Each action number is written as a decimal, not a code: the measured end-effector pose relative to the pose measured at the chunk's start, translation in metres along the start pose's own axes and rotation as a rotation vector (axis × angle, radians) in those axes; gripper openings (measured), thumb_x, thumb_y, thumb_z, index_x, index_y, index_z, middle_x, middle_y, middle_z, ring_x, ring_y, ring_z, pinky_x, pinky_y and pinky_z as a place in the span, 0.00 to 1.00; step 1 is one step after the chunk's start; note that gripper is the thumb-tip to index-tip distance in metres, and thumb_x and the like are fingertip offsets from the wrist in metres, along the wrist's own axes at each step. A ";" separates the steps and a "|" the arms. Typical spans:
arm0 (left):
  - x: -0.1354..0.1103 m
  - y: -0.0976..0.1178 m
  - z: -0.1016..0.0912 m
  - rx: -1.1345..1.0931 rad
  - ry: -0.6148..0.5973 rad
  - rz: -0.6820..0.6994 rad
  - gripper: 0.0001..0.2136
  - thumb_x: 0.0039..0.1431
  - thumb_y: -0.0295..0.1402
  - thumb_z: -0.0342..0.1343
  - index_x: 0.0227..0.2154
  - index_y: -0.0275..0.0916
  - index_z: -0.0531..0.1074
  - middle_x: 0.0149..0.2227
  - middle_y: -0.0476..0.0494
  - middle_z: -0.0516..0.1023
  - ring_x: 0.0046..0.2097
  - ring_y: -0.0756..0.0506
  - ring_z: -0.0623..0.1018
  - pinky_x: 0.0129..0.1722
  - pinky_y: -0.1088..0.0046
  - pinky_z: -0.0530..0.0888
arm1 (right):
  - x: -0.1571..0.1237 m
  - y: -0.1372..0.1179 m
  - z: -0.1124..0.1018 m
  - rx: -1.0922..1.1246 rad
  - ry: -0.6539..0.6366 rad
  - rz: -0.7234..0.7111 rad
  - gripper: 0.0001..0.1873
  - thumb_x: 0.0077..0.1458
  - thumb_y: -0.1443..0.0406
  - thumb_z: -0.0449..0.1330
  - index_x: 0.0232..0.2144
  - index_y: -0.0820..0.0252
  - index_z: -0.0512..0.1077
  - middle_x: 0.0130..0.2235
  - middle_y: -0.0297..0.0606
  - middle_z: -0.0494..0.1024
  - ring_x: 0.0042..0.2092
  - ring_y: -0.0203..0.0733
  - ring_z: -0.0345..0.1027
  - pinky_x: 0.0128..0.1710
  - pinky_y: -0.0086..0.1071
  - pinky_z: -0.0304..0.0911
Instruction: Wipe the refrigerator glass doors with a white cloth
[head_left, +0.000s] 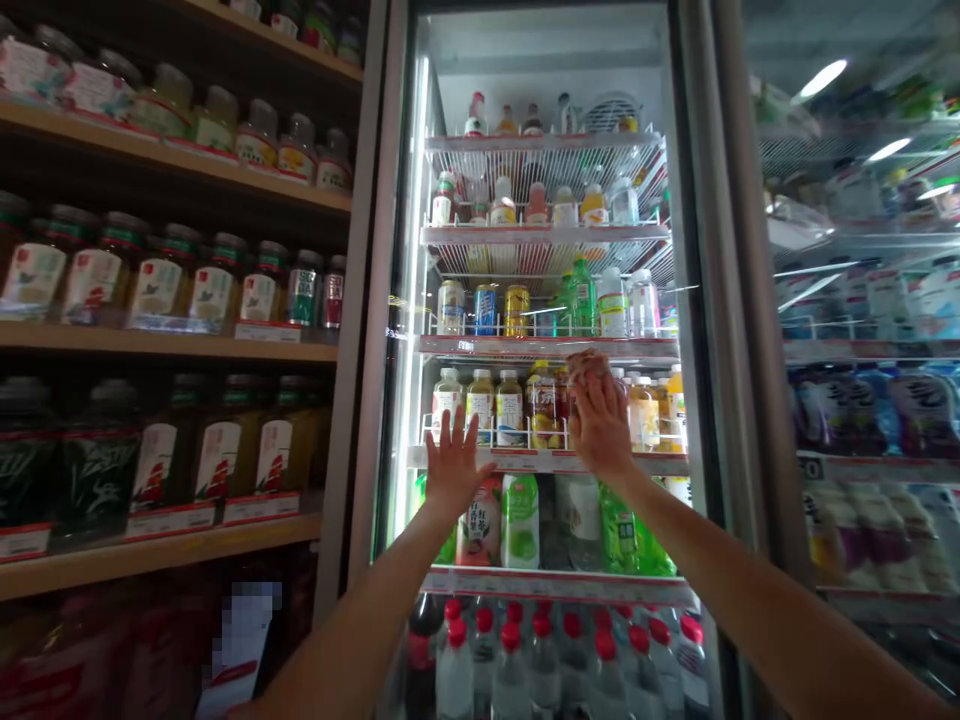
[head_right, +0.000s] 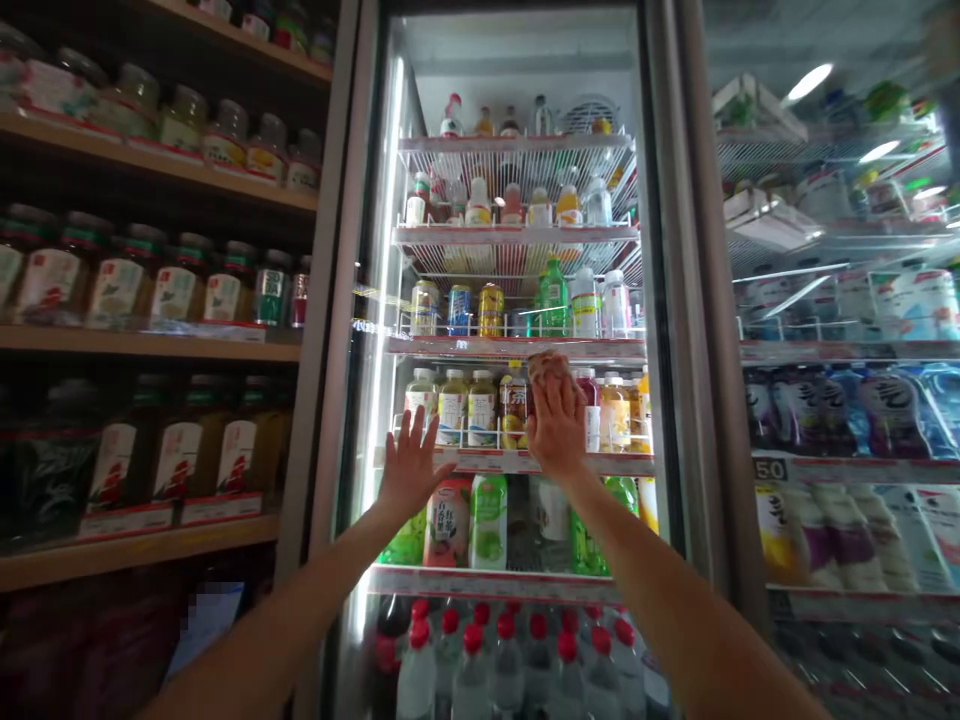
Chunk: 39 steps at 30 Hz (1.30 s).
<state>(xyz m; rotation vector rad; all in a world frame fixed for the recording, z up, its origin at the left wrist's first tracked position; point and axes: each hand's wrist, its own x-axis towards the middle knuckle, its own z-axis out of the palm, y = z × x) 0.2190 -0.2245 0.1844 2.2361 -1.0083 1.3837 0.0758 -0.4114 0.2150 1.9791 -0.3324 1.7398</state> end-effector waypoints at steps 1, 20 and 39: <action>0.000 0.000 -0.001 -0.003 -0.004 -0.003 0.36 0.56 0.47 0.50 0.62 0.39 0.44 0.65 0.39 0.37 0.65 0.37 0.40 0.61 0.48 0.47 | -0.002 -0.005 0.000 0.018 -0.034 -0.105 0.30 0.54 0.66 0.49 0.60 0.65 0.56 0.61 0.46 0.56 0.64 0.54 0.39 0.60 0.52 0.43; 0.020 -0.049 -0.021 -0.043 0.083 -0.162 0.32 0.59 0.45 0.44 0.61 0.30 0.49 0.64 0.32 0.46 0.65 0.36 0.47 0.60 0.49 0.53 | 0.044 -0.038 0.007 0.031 -0.085 -0.143 0.30 0.55 0.66 0.48 0.61 0.62 0.52 0.63 0.43 0.54 0.64 0.52 0.39 0.60 0.52 0.40; -0.013 -0.078 -0.010 0.026 -0.052 -0.016 0.33 0.59 0.44 0.46 0.61 0.30 0.47 0.65 0.33 0.42 0.65 0.39 0.46 0.61 0.50 0.50 | -0.014 -0.080 0.015 0.214 -0.312 -0.841 0.36 0.51 0.67 0.52 0.62 0.58 0.50 0.63 0.36 0.52 0.65 0.45 0.36 0.63 0.49 0.33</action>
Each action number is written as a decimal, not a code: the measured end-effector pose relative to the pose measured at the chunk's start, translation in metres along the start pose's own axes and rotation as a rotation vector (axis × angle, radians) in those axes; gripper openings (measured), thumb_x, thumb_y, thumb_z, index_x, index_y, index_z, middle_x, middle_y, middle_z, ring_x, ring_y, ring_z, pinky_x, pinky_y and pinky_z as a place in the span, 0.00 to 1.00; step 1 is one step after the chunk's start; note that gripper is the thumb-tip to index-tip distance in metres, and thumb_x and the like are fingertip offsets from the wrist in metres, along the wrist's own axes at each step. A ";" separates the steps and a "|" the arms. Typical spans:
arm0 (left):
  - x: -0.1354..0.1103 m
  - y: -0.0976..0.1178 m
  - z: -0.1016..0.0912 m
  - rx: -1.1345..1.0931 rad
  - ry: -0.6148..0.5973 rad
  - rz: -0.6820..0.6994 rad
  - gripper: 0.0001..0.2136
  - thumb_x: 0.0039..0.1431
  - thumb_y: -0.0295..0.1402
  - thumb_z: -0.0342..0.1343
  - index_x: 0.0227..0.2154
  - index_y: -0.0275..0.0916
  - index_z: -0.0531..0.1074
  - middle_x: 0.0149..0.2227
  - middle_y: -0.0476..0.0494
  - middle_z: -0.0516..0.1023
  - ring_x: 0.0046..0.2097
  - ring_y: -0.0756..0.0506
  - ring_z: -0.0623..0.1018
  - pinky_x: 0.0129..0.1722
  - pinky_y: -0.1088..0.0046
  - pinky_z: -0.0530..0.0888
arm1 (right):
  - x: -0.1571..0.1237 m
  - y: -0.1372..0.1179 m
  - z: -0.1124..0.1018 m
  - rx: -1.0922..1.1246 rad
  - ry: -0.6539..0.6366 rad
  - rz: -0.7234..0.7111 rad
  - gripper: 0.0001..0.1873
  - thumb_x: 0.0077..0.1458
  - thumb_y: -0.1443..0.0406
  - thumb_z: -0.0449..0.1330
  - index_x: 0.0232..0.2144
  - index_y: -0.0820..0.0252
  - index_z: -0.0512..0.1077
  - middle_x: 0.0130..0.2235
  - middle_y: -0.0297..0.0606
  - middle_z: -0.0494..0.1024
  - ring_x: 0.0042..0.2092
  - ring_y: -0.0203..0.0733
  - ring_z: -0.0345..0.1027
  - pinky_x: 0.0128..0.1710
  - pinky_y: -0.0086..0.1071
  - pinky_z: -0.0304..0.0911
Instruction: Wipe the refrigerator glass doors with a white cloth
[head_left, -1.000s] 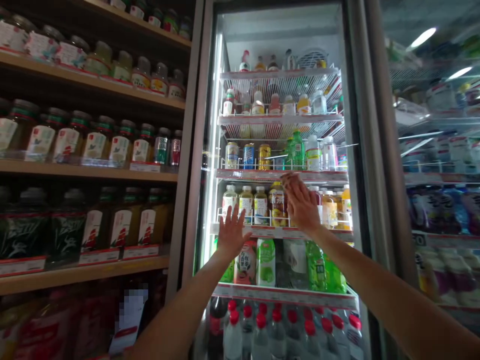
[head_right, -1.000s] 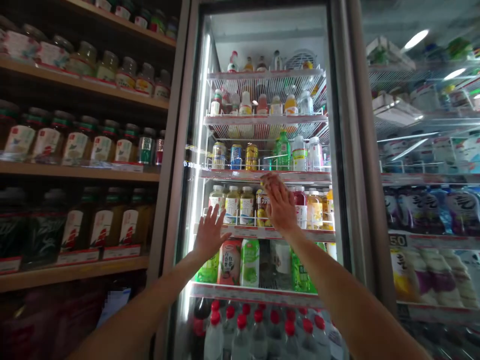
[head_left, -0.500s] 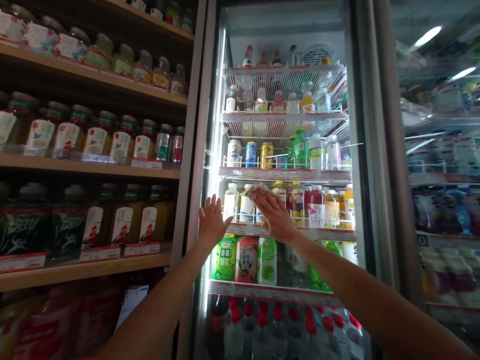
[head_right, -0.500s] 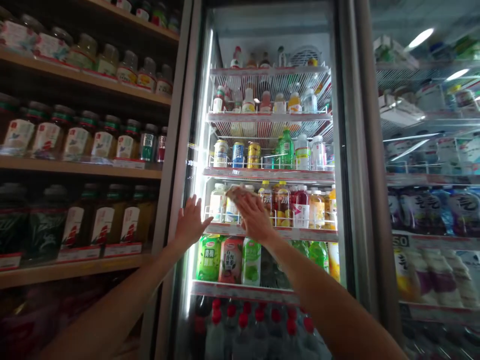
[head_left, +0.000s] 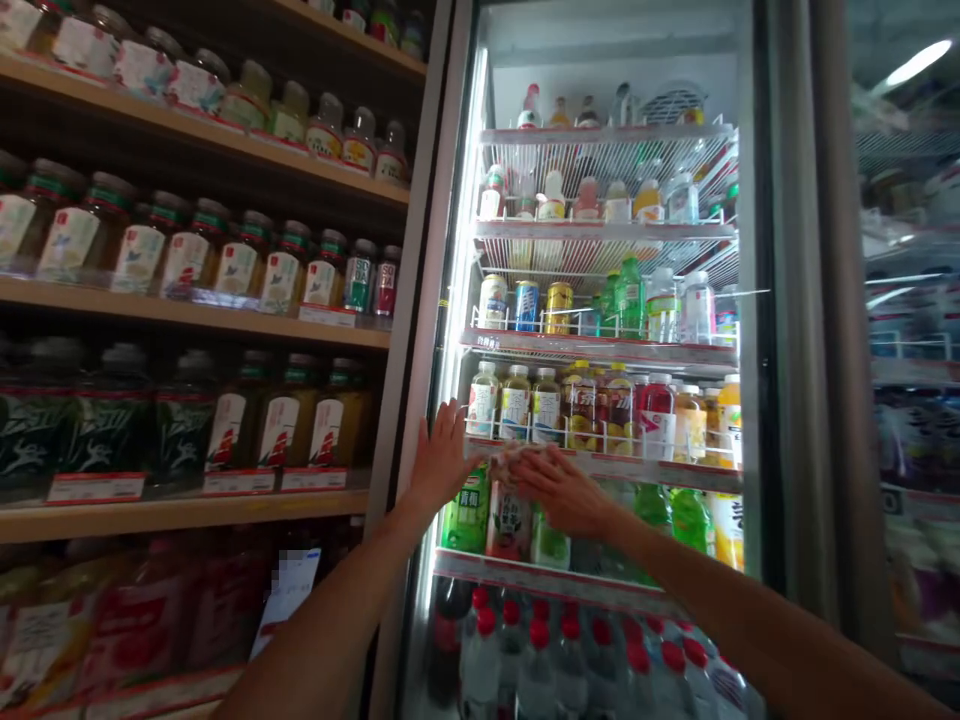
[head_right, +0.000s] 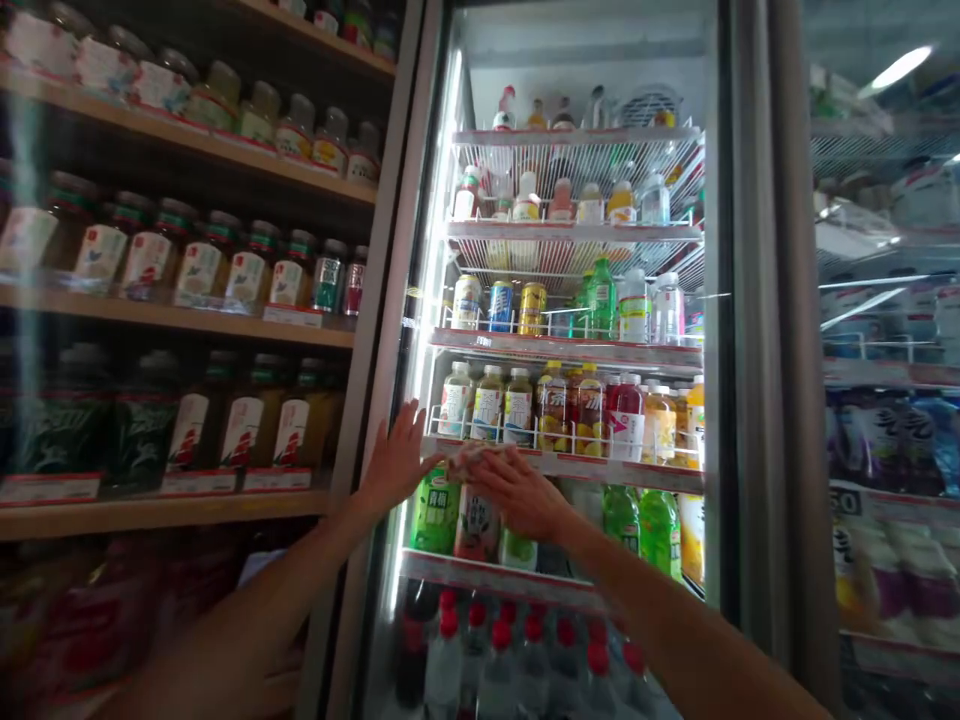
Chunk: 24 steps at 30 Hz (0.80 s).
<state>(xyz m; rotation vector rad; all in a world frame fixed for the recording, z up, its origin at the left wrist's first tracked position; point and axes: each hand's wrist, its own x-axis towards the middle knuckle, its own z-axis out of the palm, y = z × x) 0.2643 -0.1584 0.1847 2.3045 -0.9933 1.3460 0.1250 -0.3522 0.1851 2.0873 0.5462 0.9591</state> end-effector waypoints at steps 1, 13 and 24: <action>-0.003 0.002 0.004 -0.001 0.006 0.017 0.33 0.58 0.44 0.47 0.61 0.30 0.46 0.65 0.33 0.42 0.65 0.39 0.45 0.61 0.50 0.50 | -0.004 0.002 0.000 -0.007 0.000 -0.011 0.35 0.51 0.67 0.52 0.62 0.57 0.50 0.63 0.35 0.53 0.65 0.45 0.36 0.63 0.48 0.33; -0.027 0.018 0.030 -0.129 0.054 0.019 0.37 0.57 0.47 0.49 0.62 0.30 0.43 0.65 0.31 0.41 0.65 0.37 0.42 0.60 0.52 0.53 | -0.060 -0.022 0.008 -0.095 0.025 0.195 0.32 0.54 0.67 0.51 0.61 0.58 0.52 0.62 0.35 0.55 0.64 0.46 0.39 0.63 0.46 0.33; -0.031 0.019 0.034 -0.113 0.037 0.011 0.38 0.56 0.47 0.50 0.62 0.31 0.42 0.65 0.33 0.41 0.65 0.37 0.42 0.60 0.52 0.54 | -0.095 -0.034 0.008 -0.095 0.022 0.309 0.33 0.54 0.67 0.51 0.62 0.55 0.49 0.62 0.36 0.56 0.64 0.47 0.42 0.63 0.48 0.37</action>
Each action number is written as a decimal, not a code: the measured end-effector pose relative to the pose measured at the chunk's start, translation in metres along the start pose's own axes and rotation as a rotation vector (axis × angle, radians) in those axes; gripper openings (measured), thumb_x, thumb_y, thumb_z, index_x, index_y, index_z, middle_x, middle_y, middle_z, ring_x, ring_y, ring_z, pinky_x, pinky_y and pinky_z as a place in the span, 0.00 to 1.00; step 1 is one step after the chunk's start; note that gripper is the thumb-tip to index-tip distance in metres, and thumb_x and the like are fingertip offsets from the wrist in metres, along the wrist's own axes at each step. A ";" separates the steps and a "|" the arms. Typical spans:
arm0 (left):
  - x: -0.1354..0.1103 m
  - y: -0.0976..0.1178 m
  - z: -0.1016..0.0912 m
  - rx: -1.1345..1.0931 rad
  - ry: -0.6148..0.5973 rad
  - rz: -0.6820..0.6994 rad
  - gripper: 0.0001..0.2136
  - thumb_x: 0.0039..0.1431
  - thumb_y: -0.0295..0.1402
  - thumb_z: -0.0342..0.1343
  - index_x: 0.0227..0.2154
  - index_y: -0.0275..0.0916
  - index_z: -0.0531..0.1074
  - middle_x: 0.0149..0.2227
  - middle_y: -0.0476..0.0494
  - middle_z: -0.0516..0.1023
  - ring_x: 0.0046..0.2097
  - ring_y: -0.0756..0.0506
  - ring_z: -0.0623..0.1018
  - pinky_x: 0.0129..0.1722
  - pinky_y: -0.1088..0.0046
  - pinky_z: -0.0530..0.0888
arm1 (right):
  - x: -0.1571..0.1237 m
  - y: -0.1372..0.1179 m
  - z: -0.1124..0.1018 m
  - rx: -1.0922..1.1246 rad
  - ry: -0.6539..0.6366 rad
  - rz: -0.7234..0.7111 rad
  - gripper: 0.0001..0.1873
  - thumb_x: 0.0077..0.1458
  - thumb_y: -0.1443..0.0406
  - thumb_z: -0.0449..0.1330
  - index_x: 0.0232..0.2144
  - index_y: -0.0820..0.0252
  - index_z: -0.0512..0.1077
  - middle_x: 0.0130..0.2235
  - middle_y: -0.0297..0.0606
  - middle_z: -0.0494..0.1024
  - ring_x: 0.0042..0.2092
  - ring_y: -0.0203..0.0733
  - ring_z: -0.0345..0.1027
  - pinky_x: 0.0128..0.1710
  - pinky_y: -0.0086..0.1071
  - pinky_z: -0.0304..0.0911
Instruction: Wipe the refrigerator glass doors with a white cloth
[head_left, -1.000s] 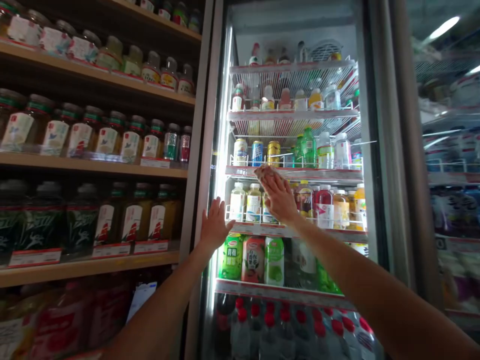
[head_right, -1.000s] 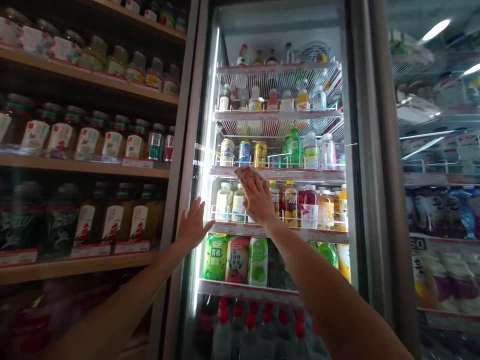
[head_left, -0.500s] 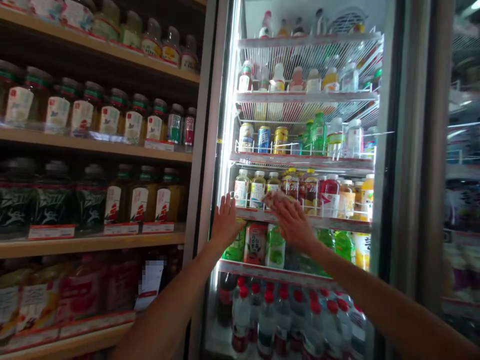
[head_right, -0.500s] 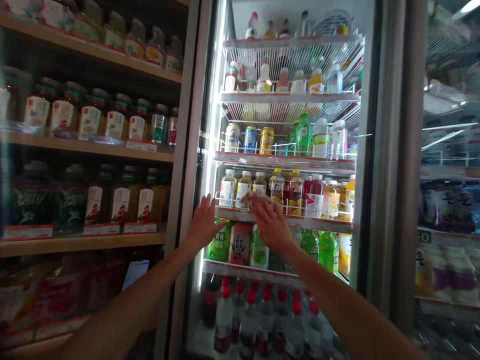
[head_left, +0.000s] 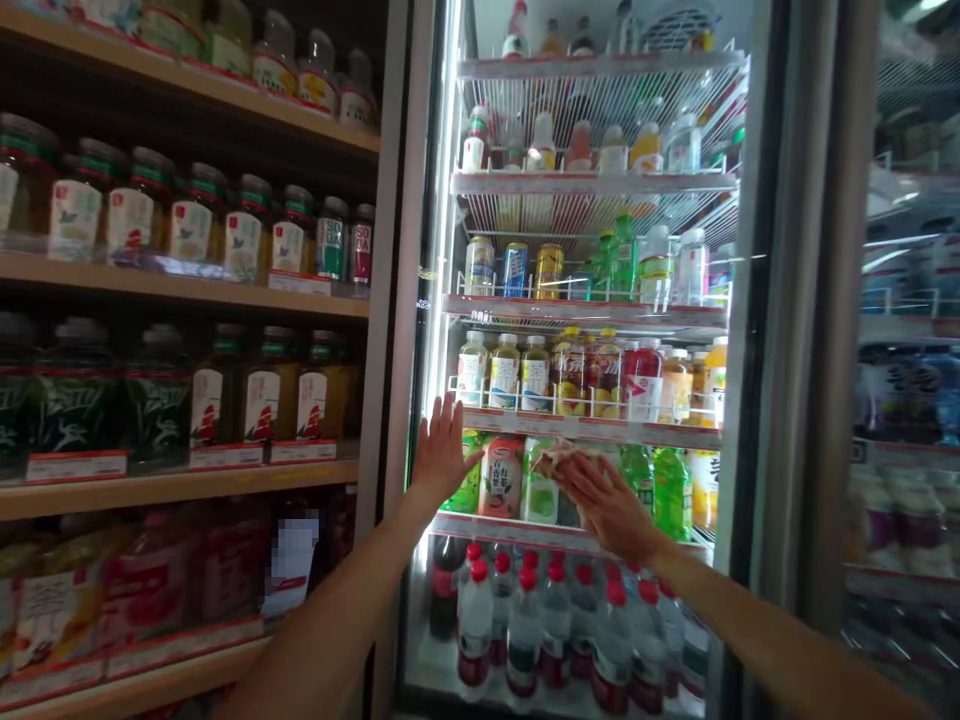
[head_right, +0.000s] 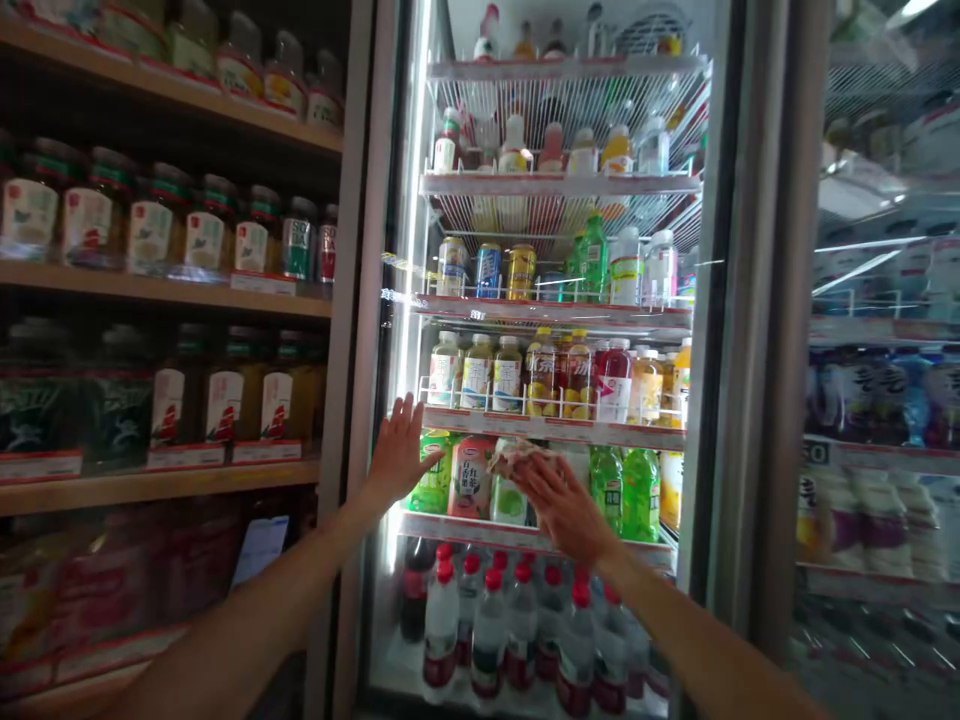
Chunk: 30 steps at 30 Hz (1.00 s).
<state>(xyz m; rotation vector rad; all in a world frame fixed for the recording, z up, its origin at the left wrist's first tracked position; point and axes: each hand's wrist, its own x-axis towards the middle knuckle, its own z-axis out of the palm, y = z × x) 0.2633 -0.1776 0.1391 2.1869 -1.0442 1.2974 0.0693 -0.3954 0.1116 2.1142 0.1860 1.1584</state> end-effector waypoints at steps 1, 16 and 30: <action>0.000 -0.001 0.001 0.003 0.002 0.005 0.37 0.56 0.47 0.50 0.62 0.31 0.43 0.65 0.33 0.41 0.65 0.38 0.42 0.60 0.52 0.53 | -0.001 0.004 -0.002 -0.012 0.011 0.055 0.32 0.54 0.67 0.51 0.61 0.56 0.52 0.62 0.37 0.56 0.64 0.47 0.42 0.62 0.48 0.38; -0.015 0.012 0.015 -0.065 0.026 -0.055 0.39 0.57 0.51 0.45 0.63 0.31 0.38 0.65 0.31 0.38 0.65 0.36 0.39 0.59 0.45 0.50 | -0.011 0.016 -0.009 -0.067 0.132 0.412 0.26 0.54 0.66 0.51 0.56 0.65 0.61 0.61 0.46 0.56 0.64 0.51 0.40 0.61 0.49 0.42; -0.025 0.022 0.018 -0.090 0.015 -0.101 0.37 0.58 0.51 0.44 0.62 0.31 0.41 0.65 0.30 0.40 0.65 0.36 0.40 0.59 0.45 0.50 | -0.036 0.005 -0.005 -0.046 0.105 0.429 0.29 0.53 0.67 0.50 0.58 0.65 0.59 0.62 0.47 0.54 0.65 0.54 0.37 0.60 0.51 0.45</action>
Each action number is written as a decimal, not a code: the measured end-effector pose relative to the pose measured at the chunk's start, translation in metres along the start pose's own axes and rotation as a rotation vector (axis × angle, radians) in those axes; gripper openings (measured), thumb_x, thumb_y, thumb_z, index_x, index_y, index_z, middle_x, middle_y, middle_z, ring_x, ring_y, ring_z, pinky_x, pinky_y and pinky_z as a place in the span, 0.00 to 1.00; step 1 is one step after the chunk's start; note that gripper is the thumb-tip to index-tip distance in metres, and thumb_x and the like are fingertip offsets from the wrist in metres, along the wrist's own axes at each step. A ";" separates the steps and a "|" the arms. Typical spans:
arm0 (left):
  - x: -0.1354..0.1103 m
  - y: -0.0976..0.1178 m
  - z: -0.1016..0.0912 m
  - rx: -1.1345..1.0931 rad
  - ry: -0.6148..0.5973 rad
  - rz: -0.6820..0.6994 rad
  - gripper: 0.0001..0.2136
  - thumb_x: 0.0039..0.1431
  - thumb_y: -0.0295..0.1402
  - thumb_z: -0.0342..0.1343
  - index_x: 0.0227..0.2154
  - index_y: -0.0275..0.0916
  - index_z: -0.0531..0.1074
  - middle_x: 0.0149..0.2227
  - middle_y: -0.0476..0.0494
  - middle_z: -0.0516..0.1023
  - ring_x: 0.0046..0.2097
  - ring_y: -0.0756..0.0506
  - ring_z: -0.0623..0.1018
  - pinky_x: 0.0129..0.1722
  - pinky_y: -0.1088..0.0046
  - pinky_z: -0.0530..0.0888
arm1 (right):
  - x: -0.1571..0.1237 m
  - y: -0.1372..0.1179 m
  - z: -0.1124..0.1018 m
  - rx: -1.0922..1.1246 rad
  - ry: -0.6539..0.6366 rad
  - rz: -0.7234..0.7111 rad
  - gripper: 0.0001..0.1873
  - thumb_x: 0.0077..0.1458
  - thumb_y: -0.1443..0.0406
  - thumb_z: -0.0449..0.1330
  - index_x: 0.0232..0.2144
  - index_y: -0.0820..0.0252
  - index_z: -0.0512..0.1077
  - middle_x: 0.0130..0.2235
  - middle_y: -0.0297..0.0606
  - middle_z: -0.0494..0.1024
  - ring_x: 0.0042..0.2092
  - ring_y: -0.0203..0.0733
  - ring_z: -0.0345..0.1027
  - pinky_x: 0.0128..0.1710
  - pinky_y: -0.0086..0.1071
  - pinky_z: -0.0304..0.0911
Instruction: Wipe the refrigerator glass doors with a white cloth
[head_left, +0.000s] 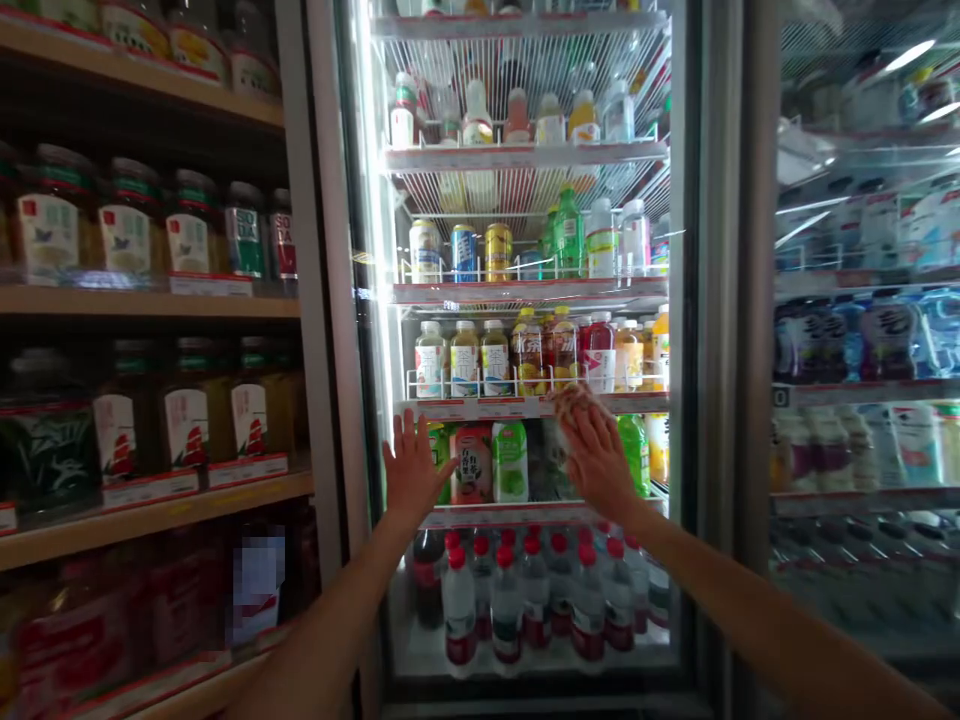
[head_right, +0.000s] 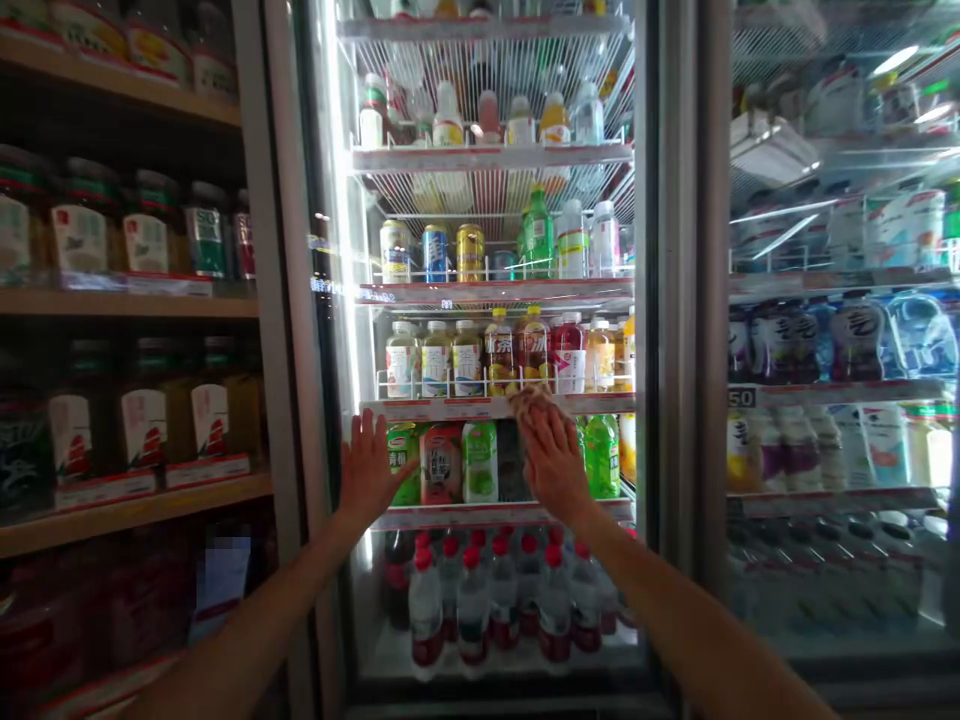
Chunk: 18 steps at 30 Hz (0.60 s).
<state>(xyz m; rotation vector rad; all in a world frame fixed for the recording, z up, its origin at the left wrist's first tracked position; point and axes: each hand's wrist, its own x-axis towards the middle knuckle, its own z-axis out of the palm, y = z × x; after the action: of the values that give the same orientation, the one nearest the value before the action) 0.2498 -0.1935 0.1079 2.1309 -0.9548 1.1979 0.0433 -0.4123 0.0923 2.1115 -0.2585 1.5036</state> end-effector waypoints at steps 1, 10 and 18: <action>0.000 0.000 0.000 -0.001 0.003 0.005 0.38 0.58 0.51 0.44 0.63 0.31 0.40 0.65 0.30 0.40 0.65 0.36 0.40 0.59 0.45 0.50 | -0.007 -0.001 0.000 0.014 -0.038 -0.048 0.30 0.53 0.68 0.50 0.59 0.63 0.57 0.62 0.45 0.54 0.65 0.53 0.37 0.61 0.51 0.44; -0.003 -0.001 0.006 0.026 0.061 0.022 0.39 0.57 0.52 0.44 0.63 0.33 0.37 0.65 0.30 0.40 0.65 0.35 0.41 0.58 0.44 0.52 | -0.014 0.031 0.000 -0.007 0.112 0.156 0.37 0.55 0.67 0.50 0.64 0.58 0.40 0.66 0.42 0.38 0.65 0.56 0.35 0.59 0.54 0.47; -0.006 -0.001 0.011 0.028 0.098 0.035 0.37 0.58 0.51 0.42 0.63 0.32 0.39 0.64 0.30 0.42 0.65 0.35 0.43 0.57 0.43 0.54 | -0.032 0.057 -0.002 -0.089 0.045 0.156 0.38 0.55 0.67 0.50 0.64 0.56 0.38 0.65 0.43 0.44 0.64 0.55 0.41 0.58 0.52 0.50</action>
<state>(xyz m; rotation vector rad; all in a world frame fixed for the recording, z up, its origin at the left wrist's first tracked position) 0.2544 -0.1991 0.0975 2.0641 -0.9406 1.3277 0.0051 -0.4637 0.0811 2.0244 -0.4741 1.5956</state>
